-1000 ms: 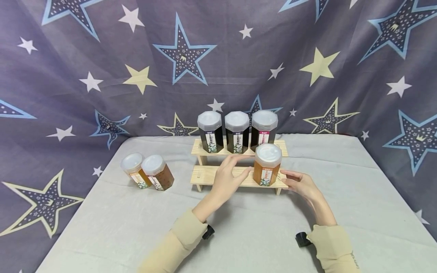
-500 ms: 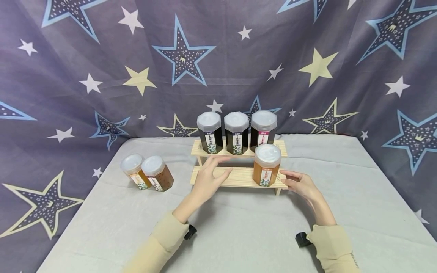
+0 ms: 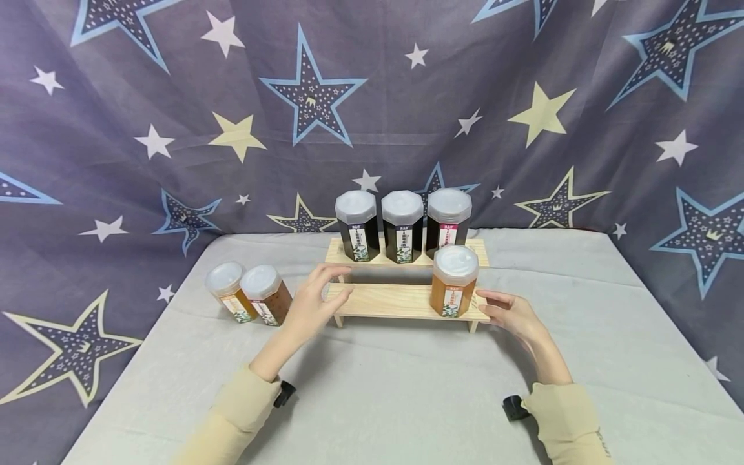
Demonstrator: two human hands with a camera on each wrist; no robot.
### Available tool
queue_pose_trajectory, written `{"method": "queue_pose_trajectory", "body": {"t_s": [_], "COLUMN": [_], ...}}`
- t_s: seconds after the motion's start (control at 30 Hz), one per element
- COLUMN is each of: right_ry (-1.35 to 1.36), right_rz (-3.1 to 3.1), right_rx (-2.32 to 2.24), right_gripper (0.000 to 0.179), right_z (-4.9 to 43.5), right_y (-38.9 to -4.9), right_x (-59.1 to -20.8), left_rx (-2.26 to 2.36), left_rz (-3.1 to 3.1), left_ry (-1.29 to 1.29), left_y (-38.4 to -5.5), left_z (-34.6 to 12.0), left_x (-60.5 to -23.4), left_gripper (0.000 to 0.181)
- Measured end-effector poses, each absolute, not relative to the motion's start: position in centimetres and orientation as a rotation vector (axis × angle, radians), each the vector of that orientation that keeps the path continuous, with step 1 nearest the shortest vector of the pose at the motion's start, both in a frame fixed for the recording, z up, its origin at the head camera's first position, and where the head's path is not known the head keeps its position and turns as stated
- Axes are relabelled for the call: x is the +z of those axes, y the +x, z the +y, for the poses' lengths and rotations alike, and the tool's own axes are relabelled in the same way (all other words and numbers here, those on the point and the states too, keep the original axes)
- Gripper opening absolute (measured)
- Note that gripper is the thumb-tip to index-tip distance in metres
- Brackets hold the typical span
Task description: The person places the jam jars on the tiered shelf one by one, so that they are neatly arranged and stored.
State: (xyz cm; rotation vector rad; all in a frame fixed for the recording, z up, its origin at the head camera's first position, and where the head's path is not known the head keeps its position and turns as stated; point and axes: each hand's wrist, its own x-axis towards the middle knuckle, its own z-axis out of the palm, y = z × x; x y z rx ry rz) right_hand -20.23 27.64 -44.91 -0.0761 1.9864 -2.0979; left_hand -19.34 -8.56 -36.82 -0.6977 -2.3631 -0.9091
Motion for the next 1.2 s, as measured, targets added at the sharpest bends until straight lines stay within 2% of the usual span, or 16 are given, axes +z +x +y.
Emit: {"method": "queue_pose_trajectory", "body": {"t_s": [1.2], "right_ry": [-0.079], "right_rz": [1.970], "right_rx": [-2.114], "right_gripper": [0.024], "right_z": [27.6], "right_y": [-20.2], "right_x": [-45.0], "left_rx": [-0.735], "left_rz": [-2.319], "left_ry": [-0.549], "left_y": [-18.8], "left_z": [-18.1], "left_x": [-37.0], "left_gripper": [0.026]}}
